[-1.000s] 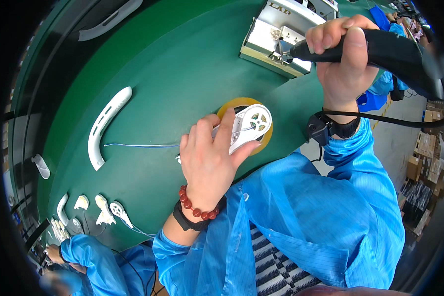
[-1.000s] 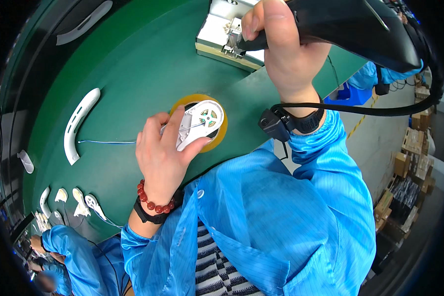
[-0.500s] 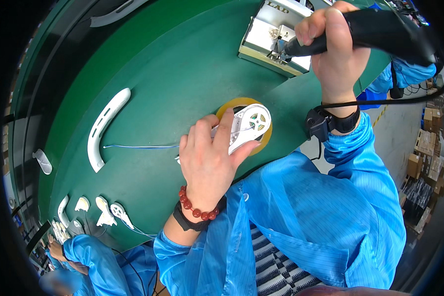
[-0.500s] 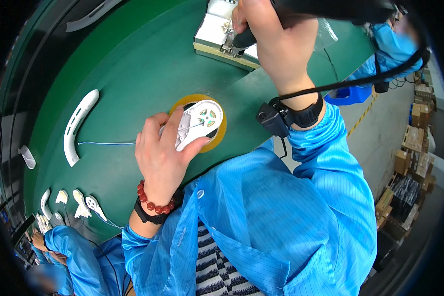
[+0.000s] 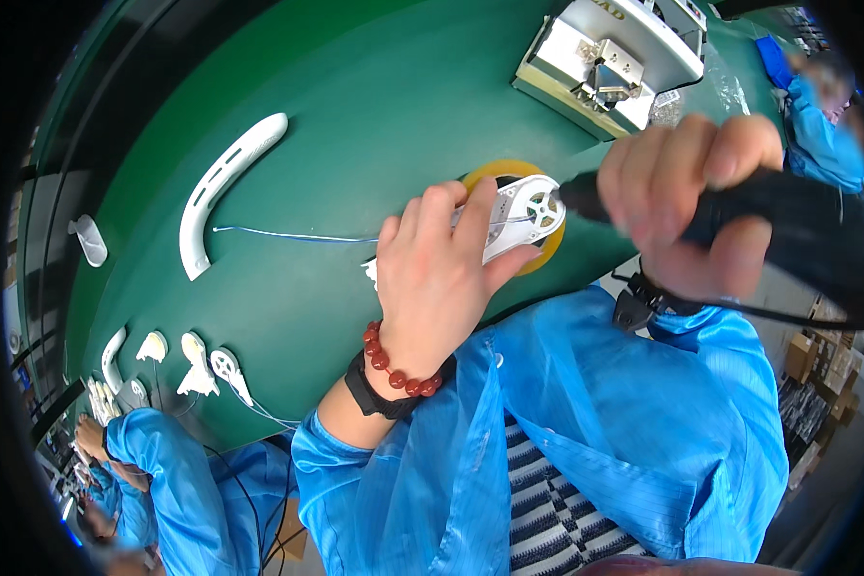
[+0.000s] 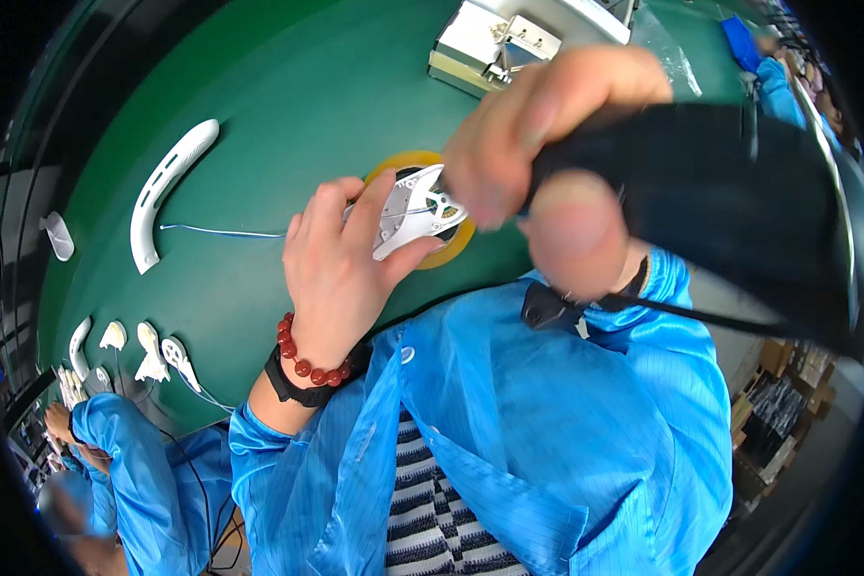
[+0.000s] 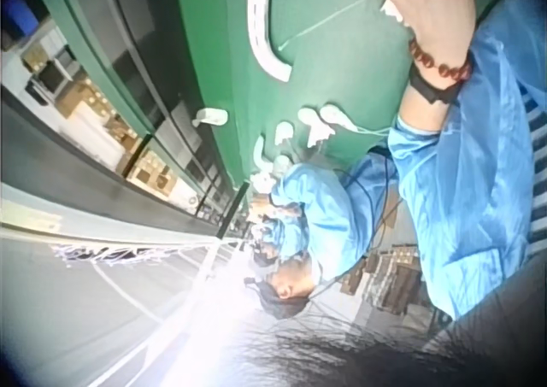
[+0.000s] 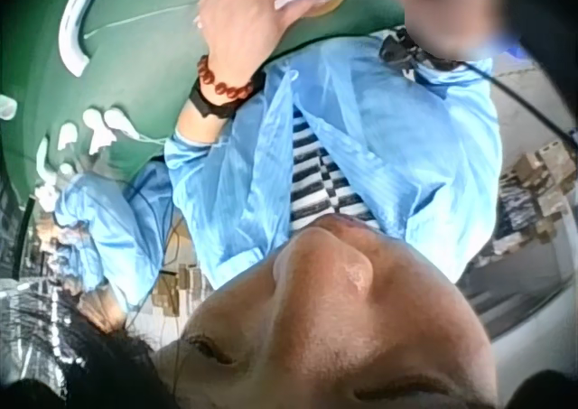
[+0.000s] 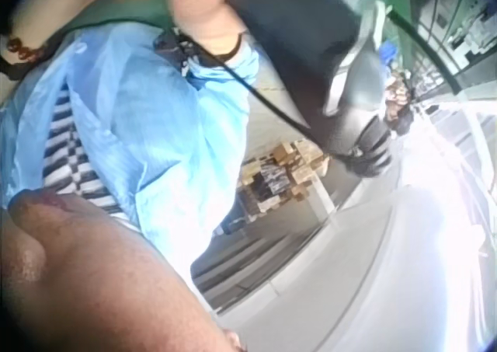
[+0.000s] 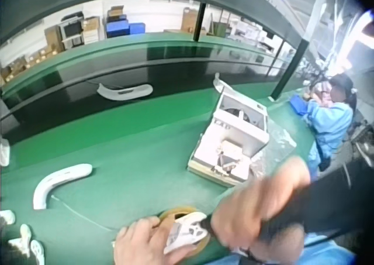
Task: The recorder is using an electric screwdriver to assemble small white plastic enclosures on a factory workbench.
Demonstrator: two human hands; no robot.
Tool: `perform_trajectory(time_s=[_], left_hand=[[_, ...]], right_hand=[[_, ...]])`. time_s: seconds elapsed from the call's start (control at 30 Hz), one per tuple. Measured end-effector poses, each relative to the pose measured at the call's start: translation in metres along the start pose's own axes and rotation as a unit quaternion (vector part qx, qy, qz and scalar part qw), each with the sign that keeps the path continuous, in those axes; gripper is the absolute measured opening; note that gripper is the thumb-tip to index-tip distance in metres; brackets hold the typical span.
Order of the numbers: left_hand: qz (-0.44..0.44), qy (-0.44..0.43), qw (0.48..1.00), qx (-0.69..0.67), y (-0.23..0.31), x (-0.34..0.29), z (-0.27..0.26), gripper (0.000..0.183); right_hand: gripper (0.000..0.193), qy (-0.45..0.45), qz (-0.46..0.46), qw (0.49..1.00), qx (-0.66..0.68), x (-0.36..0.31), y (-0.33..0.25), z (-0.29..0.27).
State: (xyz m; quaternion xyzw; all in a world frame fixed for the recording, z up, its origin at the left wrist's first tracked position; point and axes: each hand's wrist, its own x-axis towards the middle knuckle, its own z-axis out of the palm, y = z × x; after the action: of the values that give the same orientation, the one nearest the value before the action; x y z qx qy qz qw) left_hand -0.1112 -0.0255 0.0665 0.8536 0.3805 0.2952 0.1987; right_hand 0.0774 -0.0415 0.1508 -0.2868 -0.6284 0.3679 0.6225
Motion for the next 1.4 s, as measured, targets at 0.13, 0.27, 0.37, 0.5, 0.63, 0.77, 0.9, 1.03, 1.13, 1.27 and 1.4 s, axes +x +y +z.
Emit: perform_trajectory(time_s=[0.13,0.27,0.37,0.5,0.63,0.77,0.9,1.03,1.13,1.27,1.4], left_hand=[[-0.003,-0.010,1.000,-0.008,-0.003,-0.002,0.003,0.059],[0.007,-0.005,1.000,-0.015,-0.003,-0.002,0.003,0.062],[0.010,-0.004,1.000,-0.020,-0.006,-0.002,0.005,0.064],[0.004,0.000,1.000,-0.028,-0.007,-0.007,0.002,0.064],[0.008,0.000,0.999,-0.036,-0.007,-0.004,0.004,0.063],[0.012,0.001,0.999,-0.039,-0.007,-0.001,0.004,0.062],[0.000,-0.004,1.000,-0.022,-0.007,-0.003,0.000,0.055],[-0.011,-0.009,0.999,-0.031,-0.004,0.000,-0.002,0.048],[-0.007,-0.011,0.999,-0.036,-0.006,-0.002,0.000,0.040],[-0.004,-0.001,0.999,-0.045,-0.002,-0.003,-0.001,0.041],[0.028,-0.074,0.997,-0.018,-0.002,0.009,-0.015,0.060]], right_hand=[[0.043,-0.036,0.030,0.997,0.061,-0.010,0.003,0.024],[0.043,-0.038,0.031,0.996,0.075,-0.014,0.011,0.033],[0.041,-0.043,0.009,0.995,0.085,-0.015,0.015,0.036],[0.043,-0.059,0.019,0.994,0.092,-0.019,0.019,0.039],[0.048,-0.048,0.021,0.992,0.115,-0.020,0.022,0.038],[0.040,-0.035,0.030,0.992,0.114,-0.012,0.019,0.039],[0.040,-0.114,0.009,0.993,0.033,-0.009,0.023,0.041],[0.040,-0.072,0.007,0.996,-0.050,-0.013,0.022,0.044],[0.039,-0.138,0.031,0.990,-0.028,-0.014,0.021,0.034],[0.042,-0.159,0.006,0.987,-0.030,-0.018,0.023,0.029],[0.039,-0.091,-0.051,0.992,0.075,-0.017,0.007,0.026]])
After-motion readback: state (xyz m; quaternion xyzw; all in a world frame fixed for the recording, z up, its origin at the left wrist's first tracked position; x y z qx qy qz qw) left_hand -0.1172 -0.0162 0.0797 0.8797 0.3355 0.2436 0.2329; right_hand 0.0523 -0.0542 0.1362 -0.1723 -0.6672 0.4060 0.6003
